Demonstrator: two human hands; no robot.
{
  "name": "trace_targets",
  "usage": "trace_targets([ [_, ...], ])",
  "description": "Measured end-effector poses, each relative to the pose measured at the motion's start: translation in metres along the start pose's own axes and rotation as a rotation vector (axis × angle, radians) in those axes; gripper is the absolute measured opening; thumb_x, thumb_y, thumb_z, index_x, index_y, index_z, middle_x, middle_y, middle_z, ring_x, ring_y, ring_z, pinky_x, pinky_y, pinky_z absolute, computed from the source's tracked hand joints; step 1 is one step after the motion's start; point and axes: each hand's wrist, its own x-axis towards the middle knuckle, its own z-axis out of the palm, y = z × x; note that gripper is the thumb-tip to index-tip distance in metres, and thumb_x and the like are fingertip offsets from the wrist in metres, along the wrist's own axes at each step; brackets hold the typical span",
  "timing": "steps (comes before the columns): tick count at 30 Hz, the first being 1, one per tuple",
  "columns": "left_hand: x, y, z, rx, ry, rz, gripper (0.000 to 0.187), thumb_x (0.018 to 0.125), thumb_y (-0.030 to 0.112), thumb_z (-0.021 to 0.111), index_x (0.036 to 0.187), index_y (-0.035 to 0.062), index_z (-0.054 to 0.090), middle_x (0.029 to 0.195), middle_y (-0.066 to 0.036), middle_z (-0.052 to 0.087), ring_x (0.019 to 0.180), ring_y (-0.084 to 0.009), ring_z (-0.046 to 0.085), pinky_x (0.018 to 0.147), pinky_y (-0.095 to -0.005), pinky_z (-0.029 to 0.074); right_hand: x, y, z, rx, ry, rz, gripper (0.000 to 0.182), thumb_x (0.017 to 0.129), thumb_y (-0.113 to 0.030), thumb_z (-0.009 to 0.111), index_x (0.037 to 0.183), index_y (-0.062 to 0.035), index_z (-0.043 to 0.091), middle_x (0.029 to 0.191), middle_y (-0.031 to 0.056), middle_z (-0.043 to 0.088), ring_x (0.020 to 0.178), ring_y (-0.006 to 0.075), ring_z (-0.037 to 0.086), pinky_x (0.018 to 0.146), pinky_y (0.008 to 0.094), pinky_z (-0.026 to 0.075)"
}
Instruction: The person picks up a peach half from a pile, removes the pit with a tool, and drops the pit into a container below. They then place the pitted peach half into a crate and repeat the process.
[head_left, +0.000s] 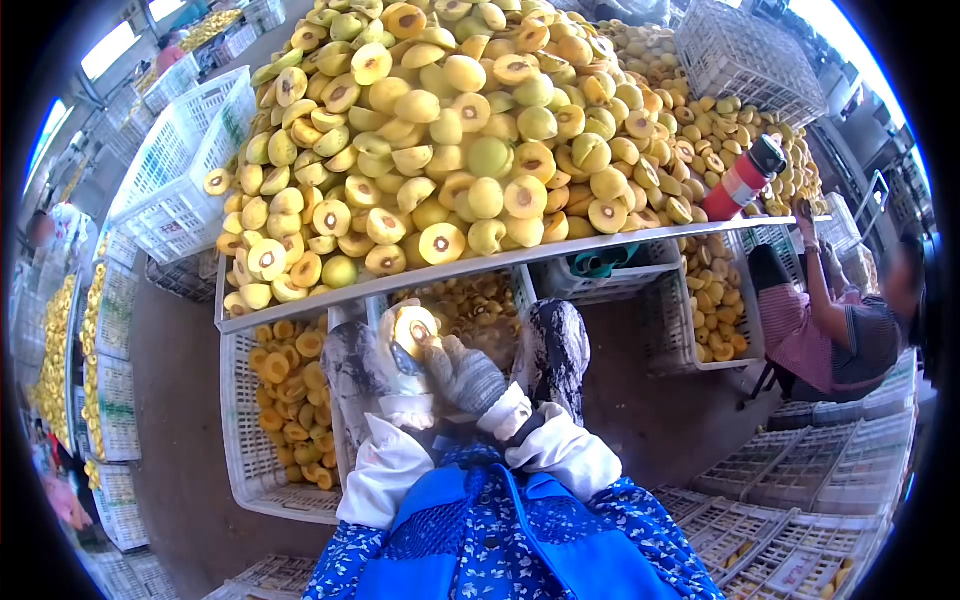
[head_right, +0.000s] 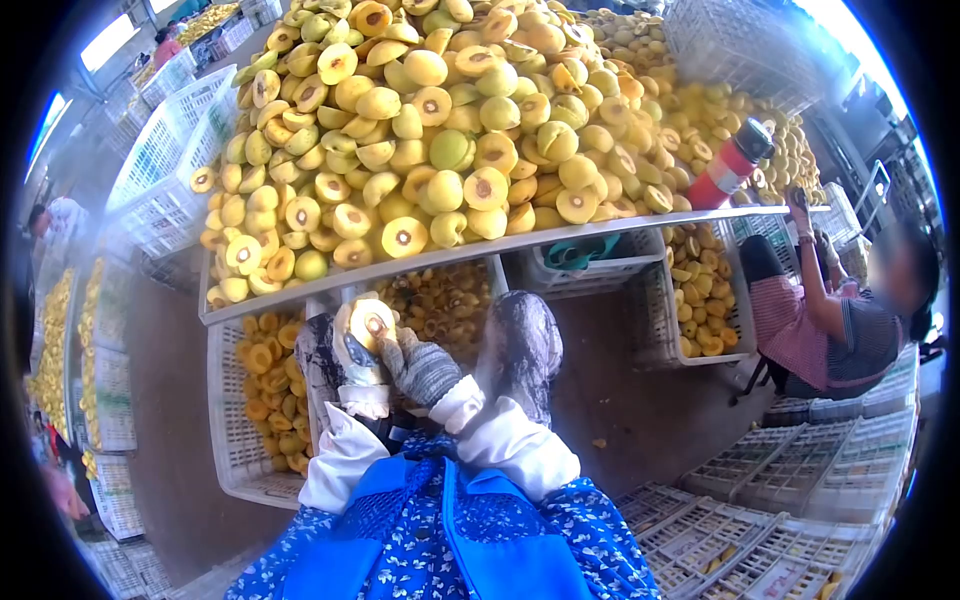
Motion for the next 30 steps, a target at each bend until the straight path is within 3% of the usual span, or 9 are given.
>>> trace_targets([
  [2,0.000,-0.018,0.002,0.077,0.070,0.081,0.035,0.094,0.034,0.045,0.109,0.0028,0.052,0.094,-0.011,0.061,0.077,-0.0214,0.061,0.067,-0.0304,0.052,-0.003,0.003,0.004,-0.008,0.048,-0.043,0.035,0.093,-0.025,0.039,0.125,-0.0143,0.044,0.100,0.0252,0.054,0.074,0.0434,0.059,0.063,0.0503,0.047],
  [5,-0.010,-0.018,0.014,-0.472,0.114,-0.104,0.035,0.093,0.032,0.047,0.108,0.0017,0.051,0.097,-0.013,0.061,0.073,-0.0235,0.062,0.065,-0.0328,0.052,-0.004,0.007,0.015,0.117,0.141,-0.002,0.030,0.093,-0.027,0.039,0.120,-0.0139,0.046,0.096,0.0238,0.055,0.072,0.0427,0.059,0.061,0.0508,0.046],
  [7,-0.013,0.001,0.018,-0.616,0.123,-0.125,0.036,0.093,0.033,0.046,0.109,0.0010,0.050,0.099,-0.014,0.062,0.073,-0.0244,0.063,0.065,-0.0335,0.052,-0.007,0.006,0.017,0.037,0.192,-0.072,0.029,0.094,-0.027,0.039,0.117,-0.0127,0.048,0.094,0.0230,0.055,0.071,0.0421,0.059,0.060,0.0507,0.046],
  [10,-0.007,-0.002,0.010,-0.787,0.055,-0.325,0.037,0.093,0.033,0.046,0.111,0.0005,0.048,0.100,-0.016,0.062,0.074,-0.0259,0.063,0.065,-0.0355,0.053,-0.007,0.009,0.017,0.017,0.181,-0.099,0.029,0.093,-0.025,0.040,0.118,-0.0126,0.048,0.093,0.0224,0.055,0.070,0.0417,0.059,0.058,0.0503,0.046],
  [17,-0.007,-0.005,0.007,-0.698,0.037,-0.401,0.039,0.093,0.035,0.042,0.103,-0.0011,0.054,0.087,-0.015,0.062,0.066,-0.0240,0.061,0.062,-0.0323,0.051,-0.013,0.016,0.014,-0.114,0.104,-0.144,0.036,0.092,-0.025,0.041,0.126,-0.0117,0.044,0.092,0.0256,0.052,0.069,0.0412,0.059,0.056,0.0499,0.045],
  [20,-0.006,-0.013,0.003,-0.743,-0.012,-0.554,0.034,0.095,0.028,0.039,0.095,-0.0010,0.058,0.080,-0.011,0.061,0.065,-0.0201,0.059,0.062,-0.0300,0.050,-0.017,0.017,0.008,-0.139,0.110,-0.241,0.035,0.093,-0.029,0.042,0.120,-0.0076,0.046,0.086,0.0275,0.055,0.069,0.0420,0.059,0.057,0.0508,0.045],
  [22,-0.003,0.006,-0.002,-0.750,-0.069,-0.634,0.035,0.095,0.029,0.039,0.092,-0.0007,0.059,0.077,-0.009,0.060,0.066,-0.0180,0.058,0.062,-0.0288,0.049,-0.017,0.027,0.013,-0.044,0.065,-0.110,0.033,0.093,-0.031,0.043,0.113,-0.0059,0.049,0.081,0.0276,0.057,0.069,0.0432,0.058,0.057,0.0509,0.045],
  [26,-0.006,-0.013,0.001,-0.609,-0.076,-0.527,0.035,0.095,0.030,0.042,0.090,-0.0006,0.059,0.076,-0.007,0.059,0.069,-0.0149,0.057,0.064,-0.0266,0.047,-0.020,0.019,0.003,0.012,0.066,0.006,0.035,0.093,-0.037,0.043,0.098,-0.0035,0.051,0.073,0.0273,0.059,0.070,0.0456,0.058,0.057,0.0515,0.044],
  [30,-0.005,-0.007,0.002,-0.616,-0.067,-0.513,0.035,0.094,0.030,0.044,0.091,-0.0012,0.059,0.077,-0.007,0.059,0.070,-0.0142,0.056,0.065,-0.0259,0.046,-0.020,0.016,0.011,0.213,0.197,-0.048,0.034,0.093,-0.037,0.045,0.094,-0.0036,0.052,0.074,0.0271,0.058,0.071,0.0461,0.057,0.057,0.0513,0.043],
])
